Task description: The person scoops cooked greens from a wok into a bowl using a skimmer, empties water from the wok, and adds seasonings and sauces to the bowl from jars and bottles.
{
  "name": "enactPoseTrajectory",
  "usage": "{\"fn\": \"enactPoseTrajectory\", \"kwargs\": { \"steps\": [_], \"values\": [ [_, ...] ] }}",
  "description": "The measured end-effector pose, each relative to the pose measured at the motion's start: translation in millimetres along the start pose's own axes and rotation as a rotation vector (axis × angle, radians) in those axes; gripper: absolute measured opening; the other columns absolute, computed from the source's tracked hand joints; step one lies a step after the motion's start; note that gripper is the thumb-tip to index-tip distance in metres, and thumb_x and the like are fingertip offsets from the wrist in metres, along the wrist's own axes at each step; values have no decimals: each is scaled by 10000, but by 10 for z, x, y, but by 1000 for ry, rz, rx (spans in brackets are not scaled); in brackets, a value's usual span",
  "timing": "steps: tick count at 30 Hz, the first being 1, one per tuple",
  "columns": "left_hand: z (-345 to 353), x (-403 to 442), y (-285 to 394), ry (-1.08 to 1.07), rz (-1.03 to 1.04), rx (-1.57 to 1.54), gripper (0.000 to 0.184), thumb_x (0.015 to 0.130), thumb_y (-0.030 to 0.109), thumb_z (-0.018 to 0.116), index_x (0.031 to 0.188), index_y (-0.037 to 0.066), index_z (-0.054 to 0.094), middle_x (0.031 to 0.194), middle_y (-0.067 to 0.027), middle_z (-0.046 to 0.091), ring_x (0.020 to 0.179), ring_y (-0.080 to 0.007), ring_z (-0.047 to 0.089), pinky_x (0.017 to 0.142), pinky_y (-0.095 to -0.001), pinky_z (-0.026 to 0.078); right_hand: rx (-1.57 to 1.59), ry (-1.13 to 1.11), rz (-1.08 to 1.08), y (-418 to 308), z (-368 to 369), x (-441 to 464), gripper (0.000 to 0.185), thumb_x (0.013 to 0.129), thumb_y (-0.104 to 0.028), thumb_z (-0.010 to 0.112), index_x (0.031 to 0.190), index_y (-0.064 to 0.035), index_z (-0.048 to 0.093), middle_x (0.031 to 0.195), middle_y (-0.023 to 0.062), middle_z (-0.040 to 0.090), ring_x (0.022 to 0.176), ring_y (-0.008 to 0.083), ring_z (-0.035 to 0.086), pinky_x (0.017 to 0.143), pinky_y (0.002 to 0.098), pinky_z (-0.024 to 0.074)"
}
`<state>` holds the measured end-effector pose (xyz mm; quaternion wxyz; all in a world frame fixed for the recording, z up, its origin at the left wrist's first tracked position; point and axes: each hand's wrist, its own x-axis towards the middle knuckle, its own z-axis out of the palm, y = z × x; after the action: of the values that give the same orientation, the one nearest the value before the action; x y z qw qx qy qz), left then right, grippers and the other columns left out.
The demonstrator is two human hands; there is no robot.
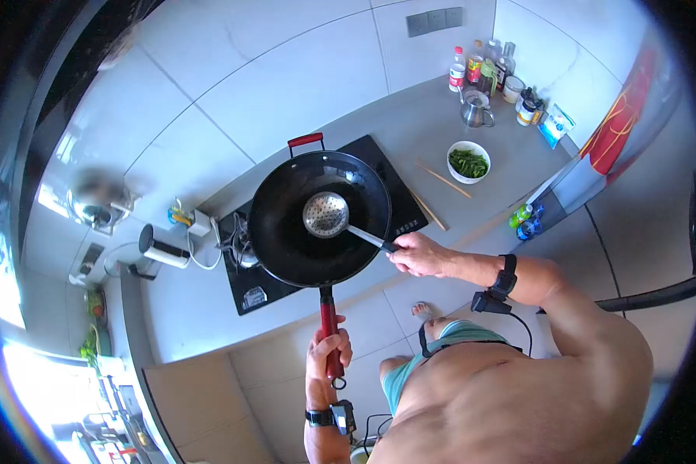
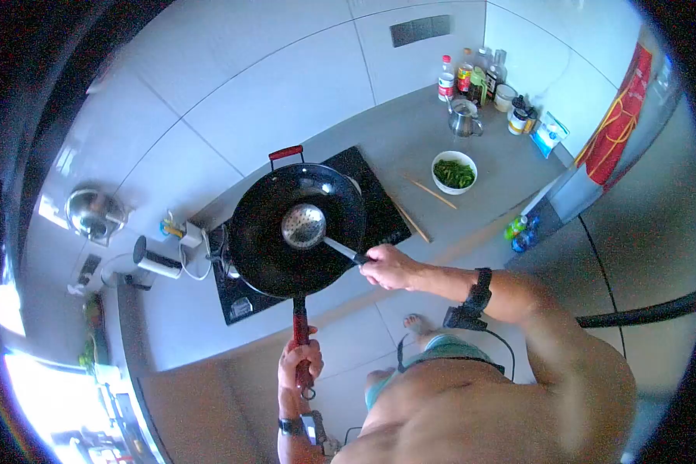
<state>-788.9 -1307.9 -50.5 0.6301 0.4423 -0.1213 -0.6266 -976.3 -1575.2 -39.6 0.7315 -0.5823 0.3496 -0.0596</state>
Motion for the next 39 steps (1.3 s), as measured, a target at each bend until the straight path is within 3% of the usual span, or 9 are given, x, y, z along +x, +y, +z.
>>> {"fn": "enactPoseTrajectory", "kwargs": {
  "steps": [13,21,25,29,30,33,35,36,39],
  "values": [
    [-310,1690,507,-193,-179,-41,451,866,109,624,1284,-12,511,685,-31,489,477,-150,489,417,-263,409,12,293,86,-112,-598,912,279,849,-170,603,604,-61,527,527,34,515,393,122,440,359,305,305],
    [-556,2060,813,-303,-279,50,553,825,151,685,1290,-20,441,680,-32,518,465,-147,509,434,-260,428,130,347,101,-178,-474,1176,290,859,-157,607,598,-57,527,511,38,515,364,118,437,327,301,293],
    [-720,2111,1052,-312,-307,315,504,883,208,659,1289,2,443,723,-22,541,564,-132,561,474,-255,456,223,327,122,-161,-354,1265,275,883,-170,614,645,-59,531,535,46,537,352,126,445,307,301,292],
    [-752,2092,1370,-266,-330,486,260,965,198,575,1164,44,509,753,-33,565,592,-121,557,490,-258,457,209,296,202,-212,-183,1251,311,928,-242,605,685,-51,578,606,63,600,430,133,533,359,289,392],
    [-793,2107,1422,-252,-335,545,245,970,213,576,1142,50,516,749,-31,566,591,-121,559,495,-257,463,195,255,260,-117,-215,1304,318,964,-331,588,900,-22,626,693,93,658,480,160,593,406,290,465],
    [-765,2139,1602,-216,-262,746,227,971,238,600,1084,48,546,733,-21,581,607,-104,577,524,-250,488,371,251,285,-194,-158,1177,487,986,-469,551,1179,-22,550,816,125,698,535,193,640,430,308,506],
    [-667,2062,1689,-175,-160,860,242,967,242,615,1089,43,554,726,-19,586,614,-94,585,534,-247,498,368,234,296,77,-256,1156,579,989,-541,507,1275,-39,470,864,131,699,570,201,654,438,315,513],
    [-797,2135,1675,-176,-197,896,482,931,228,668,1313,-24,515,890,-75,639,712,-142,644,624,-297,562,367,229,302,217,-323,1134,628,990,-577,485,1323,-47,430,888,134,700,587,206,660,442,319,516],
    [-928,2062,1592,-88,240,1251,523,935,229,665,1356,-27,487,1015,-126,687,819,-196,684,752,-327,574,326,250,294,449,-515,798,589,994,-595,455,1240,-64,514,858,111,684,611,200,658,455,320,502]
  ]
}}
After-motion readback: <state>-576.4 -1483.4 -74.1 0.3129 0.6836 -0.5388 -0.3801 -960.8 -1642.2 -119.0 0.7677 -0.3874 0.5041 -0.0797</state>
